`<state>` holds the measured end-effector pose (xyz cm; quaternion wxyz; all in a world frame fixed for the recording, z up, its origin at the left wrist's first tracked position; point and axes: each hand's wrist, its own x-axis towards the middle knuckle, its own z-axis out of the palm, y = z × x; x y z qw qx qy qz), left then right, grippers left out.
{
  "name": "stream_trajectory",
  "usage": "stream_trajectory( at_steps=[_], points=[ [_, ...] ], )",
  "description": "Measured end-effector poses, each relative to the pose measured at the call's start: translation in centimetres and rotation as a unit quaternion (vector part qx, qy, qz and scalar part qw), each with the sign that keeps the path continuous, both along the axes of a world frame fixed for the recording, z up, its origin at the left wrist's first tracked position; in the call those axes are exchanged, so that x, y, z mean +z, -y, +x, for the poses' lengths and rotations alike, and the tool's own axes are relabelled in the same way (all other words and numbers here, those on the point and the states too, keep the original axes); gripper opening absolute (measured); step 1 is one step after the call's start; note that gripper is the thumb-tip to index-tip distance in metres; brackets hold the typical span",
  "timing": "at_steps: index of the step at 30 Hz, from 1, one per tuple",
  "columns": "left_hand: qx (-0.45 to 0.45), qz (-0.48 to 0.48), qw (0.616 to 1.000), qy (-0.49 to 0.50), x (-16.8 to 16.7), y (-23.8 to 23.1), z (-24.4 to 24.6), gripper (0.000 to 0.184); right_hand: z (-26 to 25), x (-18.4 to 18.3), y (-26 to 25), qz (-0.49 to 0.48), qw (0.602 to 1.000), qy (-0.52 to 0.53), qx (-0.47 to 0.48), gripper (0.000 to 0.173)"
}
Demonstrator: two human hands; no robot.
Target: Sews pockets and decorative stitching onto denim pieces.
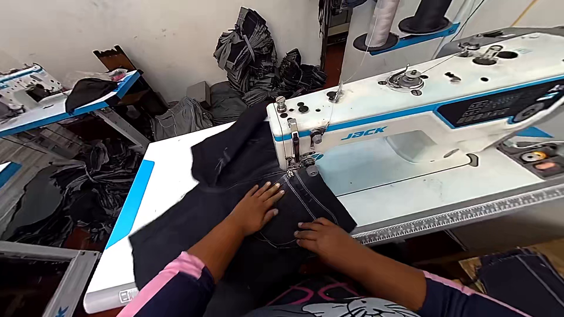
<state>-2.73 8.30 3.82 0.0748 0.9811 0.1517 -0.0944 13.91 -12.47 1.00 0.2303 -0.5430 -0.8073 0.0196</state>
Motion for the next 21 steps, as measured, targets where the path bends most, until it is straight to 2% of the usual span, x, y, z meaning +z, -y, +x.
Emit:
stream_trajectory(
  at_steps=[2, 4, 6, 8, 10, 11, 12, 14, 21],
  points=[
    [0.073, -0.018, 0.996, -0.056, 1.2, 2.1, 0.3, 0.059, 4.1, 1.4, -0.3, -0.092, 0.994, -0.034, -0.039, 0.029],
    [0.093, -0.011, 0.993, -0.07, 2.1, 3.5, 1.3, 0.058, 8.4, 2.6, -1.1, -0.145, 0.982, -0.036, -0.111, 0.03],
    [0.069, -0.008, 0.997, 0.018, 1.0, 3.3, 1.3, 0.052, 10.4, 4.3, -2.2, -0.195, 0.962, 0.002, -0.192, 0.027],
    [0.078, -0.02, 0.991, 0.107, -0.8, 3.1, 1.7, 0.052, 8.8, 6.2, -3.6, -0.221, 0.942, 0.025, -0.25, 0.021],
    [0.113, -0.056, 0.983, 0.134, -1.7, 3.6, 2.4, 0.057, 4.9, 5.7, -4.8, -0.184, 0.953, -0.04, -0.236, 0.031],
    [0.129, -0.081, 0.979, 0.133, -1.7, 3.9, 2.7, 0.059, 3.3, 4.8, -5.3, -0.208, 0.952, -0.041, -0.22, 0.039],
    [0.141, -0.101, 0.977, 0.126, -1.7, 3.9, 2.9, 0.061, 2.7, 3.5, -5.7, -0.238, 0.949, -0.029, -0.205, 0.051],
    [0.148, -0.125, 0.972, 0.13, -1.7, 3.5, 3.0, 0.067, 3.5, 1.0, -5.9, -0.213, 0.958, -0.006, -0.193, 0.063],
    [0.139, -0.124, 0.964, 0.188, -1.8, 2.8, 3.6, 0.068, 5.3, 0.7, -6.3, -0.207, 0.961, 0.017, -0.181, 0.07]
  ],
)
